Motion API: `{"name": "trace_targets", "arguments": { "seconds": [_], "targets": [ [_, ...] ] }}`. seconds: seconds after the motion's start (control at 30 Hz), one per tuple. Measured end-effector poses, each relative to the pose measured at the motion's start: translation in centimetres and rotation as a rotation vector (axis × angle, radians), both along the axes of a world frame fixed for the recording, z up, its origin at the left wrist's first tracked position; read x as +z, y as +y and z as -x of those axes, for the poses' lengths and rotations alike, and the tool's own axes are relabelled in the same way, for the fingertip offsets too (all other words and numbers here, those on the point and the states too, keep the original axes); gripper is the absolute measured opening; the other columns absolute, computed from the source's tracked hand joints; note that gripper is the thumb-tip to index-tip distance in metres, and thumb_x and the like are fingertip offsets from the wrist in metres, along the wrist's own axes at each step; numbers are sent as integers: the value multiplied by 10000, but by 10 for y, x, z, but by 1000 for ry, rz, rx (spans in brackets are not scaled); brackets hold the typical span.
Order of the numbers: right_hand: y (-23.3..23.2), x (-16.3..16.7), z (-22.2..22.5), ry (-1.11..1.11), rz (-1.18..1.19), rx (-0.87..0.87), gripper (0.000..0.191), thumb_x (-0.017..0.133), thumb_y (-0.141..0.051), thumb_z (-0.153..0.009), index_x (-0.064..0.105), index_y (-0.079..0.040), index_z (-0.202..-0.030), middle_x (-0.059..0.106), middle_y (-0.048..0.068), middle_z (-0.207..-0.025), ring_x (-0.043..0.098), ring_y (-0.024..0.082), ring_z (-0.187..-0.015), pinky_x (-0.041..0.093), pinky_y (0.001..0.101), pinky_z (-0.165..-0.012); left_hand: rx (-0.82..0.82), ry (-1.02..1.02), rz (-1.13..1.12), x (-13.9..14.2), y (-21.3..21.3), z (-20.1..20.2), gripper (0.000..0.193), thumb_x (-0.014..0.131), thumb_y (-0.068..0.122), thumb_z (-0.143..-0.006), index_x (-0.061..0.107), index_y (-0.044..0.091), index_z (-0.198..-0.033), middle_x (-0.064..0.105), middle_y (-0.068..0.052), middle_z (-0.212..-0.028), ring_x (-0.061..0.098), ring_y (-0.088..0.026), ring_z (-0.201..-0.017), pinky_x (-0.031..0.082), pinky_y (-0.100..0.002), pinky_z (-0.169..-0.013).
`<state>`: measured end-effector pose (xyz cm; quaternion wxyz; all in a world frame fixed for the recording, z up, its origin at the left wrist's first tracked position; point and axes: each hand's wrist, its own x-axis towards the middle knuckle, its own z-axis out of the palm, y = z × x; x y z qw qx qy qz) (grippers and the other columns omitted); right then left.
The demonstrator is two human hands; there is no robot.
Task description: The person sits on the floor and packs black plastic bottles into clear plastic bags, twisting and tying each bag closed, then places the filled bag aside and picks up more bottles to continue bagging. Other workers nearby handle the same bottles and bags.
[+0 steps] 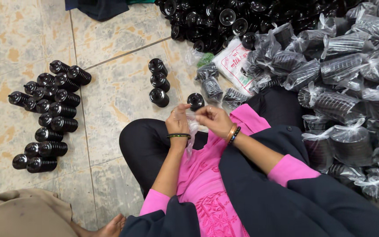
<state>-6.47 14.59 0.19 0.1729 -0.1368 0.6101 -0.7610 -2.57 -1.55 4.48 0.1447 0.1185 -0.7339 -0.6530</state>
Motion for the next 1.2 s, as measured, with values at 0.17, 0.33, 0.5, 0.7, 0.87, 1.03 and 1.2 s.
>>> {"name": "trace_targets", "arguments": {
  "seconds": [0.17, 0.33, 0.5, 0.7, 0.87, 1.03, 1.2],
  "targets": [
    [10, 1, 8, -135, 17, -91, 166, 691, -184, -989, 675, -18, -991, 641, -12, -769, 558, 63, -634, 467, 226, -578, -237, 37, -223, -22, -10, 2, 270, 744, 214, -968, 734, -3, -1127, 738, 10, -966, 654, -40, -839, 527, -229, -743],
    [8, -15, 3, 124, 38, -113, 161, 661, -190, -1068, 670, -45, -998, 616, -37, -856, 521, 17, -746, 446, 195, -657, -152, -55, -168, -51, -4, -2, 312, 714, 282, -1040, 740, -27, -1003, 656, -43, -818, 560, -86, -715, 456, -257, -635],
    [5, -33, -1, -388, 308, -30, 184, 598, -269, -1049, 609, -108, -960, 635, -19, -763, 493, 41, -572, 403, 195, -540, -185, -108, -95, -52, 11, -8, 365, 606, 353, -1027, 738, 14, -1018, 721, 16, -829, 623, -62, -770, 514, -216, -666],
    [37, -26, 6, -268, 191, 207, 262, 609, -288, -1122, 600, -71, -976, 570, -68, -744, 485, 18, -622, 426, 195, -572, -538, -378, -961, -41, -15, -34, 231, 601, 294, -999, 666, 89, -916, 687, 12, -763, 639, -91, -677, 515, -248, -619],
    [78, 24, -16, -314, -415, 440, 230, 635, -278, -933, 686, -88, -1053, 623, -21, -631, 557, 74, -489, 443, 255, -456, -876, -461, -280, -22, -58, -68, 348, 633, 281, -1082, 687, 24, -854, 608, 61, -725, 444, -7, -597, 345, -208, -513],
    [103, 62, -53, -289, -251, 914, 210, 754, -220, -932, 732, -41, -1041, 691, -16, -803, 623, 44, -699, 500, 233, -629, -1145, -669, -338, 33, -75, -107, 359, 606, 308, -1079, 660, 49, -837, 647, 37, -692, 484, -28, -526, 399, -218, -485],
    [78, 24, -4, -147, -139, 781, 156, 738, -192, -915, 692, -62, -989, 692, -34, -844, 623, 48, -745, 519, 239, -652, -1005, -581, -537, 37, -92, -62, 160, 669, 201, -934, 662, 41, -933, 734, -14, -823, 472, -69, -458, 366, -245, -397]
  ]
}}
